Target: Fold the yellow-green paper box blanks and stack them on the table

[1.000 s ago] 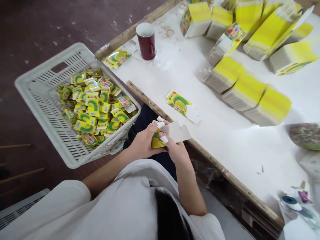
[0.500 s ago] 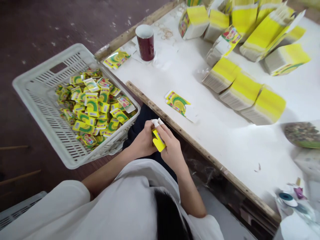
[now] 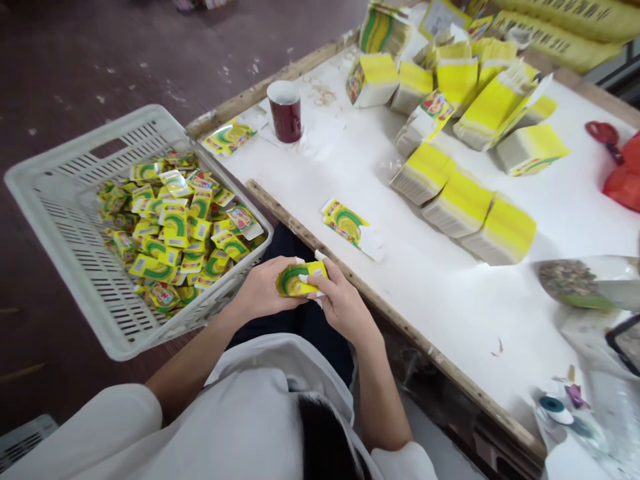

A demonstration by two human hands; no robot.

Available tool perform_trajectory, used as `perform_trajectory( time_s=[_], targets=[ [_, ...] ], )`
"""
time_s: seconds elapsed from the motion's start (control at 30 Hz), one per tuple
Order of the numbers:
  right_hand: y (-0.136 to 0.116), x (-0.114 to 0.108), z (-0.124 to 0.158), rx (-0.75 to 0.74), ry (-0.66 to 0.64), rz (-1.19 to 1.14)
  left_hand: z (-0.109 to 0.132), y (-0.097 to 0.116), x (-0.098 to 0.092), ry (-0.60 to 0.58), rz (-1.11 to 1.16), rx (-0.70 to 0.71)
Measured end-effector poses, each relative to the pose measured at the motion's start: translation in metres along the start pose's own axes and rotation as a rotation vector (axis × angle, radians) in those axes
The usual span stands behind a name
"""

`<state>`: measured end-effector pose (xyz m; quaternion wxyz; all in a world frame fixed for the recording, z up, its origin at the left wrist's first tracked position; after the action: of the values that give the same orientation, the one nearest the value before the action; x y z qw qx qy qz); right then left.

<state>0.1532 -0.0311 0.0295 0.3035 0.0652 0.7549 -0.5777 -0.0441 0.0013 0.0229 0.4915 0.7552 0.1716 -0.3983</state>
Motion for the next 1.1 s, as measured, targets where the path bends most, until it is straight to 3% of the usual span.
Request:
perform_trajectory(
  time_s=[0.13,0.27,0.33,0.4,0.47,0.53,0.6,0.7,0.83,0.93,1.1],
  targets=[
    [-0.007,-0.006,-0.006,-0.017,-0.096,-0.075,-0.001,0.002,-0.002,-0.015,-0.019,0.005],
    [-0.006,0.016,-0.007,0.045,0.057,-0.15,0.0,0.003,0.0,0.001,-0.078,-0.05],
    [-0.001,0.023,-0.009,0.044,0.113,-0.255,0.001,0.003,0.001,0.032,0.039,-0.08],
    [0.009,0.018,-0.013,0.076,0.182,-0.351,0.001,-0.001,-0.001,0.168,0.325,-0.17],
    [0.024,0.0,-0.023,0.176,0.318,-0.33,0.001,-0.009,-0.007,0.44,0.717,-0.308],
    [0.041,-0.023,-0.034,0.334,0.485,-0.155,-0.001,-0.018,-0.012,0.71,1.099,-0.469],
    [0.058,-0.04,-0.047,0.501,0.553,0.065,-0.004,-0.023,-0.014,0.82,1.365,-0.619],
    [0.076,-0.047,-0.061,0.635,0.518,0.256,-0.006,-0.022,-0.011,0.709,1.51,-0.754],
    [0.086,-0.04,-0.067,0.628,0.5,0.245,-0.005,-0.015,0.001,0.566,1.49,-0.786],
    [0.088,-0.037,-0.066,0.577,0.523,0.197,-0.005,-0.011,0.01,0.499,1.422,-0.758],
    [0.083,-0.038,-0.062,0.459,0.639,0.045,-0.003,0.0,0.025,0.279,1.309,-0.61]
  ],
)
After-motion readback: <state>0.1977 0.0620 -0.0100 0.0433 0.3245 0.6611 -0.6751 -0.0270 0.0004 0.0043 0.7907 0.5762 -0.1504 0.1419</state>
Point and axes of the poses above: each hand's wrist, its own z-axis away from the middle knuckle, its own x-axis out of the palm, y = z × x, the point moved 2 cm from there along -z, towards the middle knuckle, and after that the axes turned 12 degrees about -z, right-handed, at the moved point
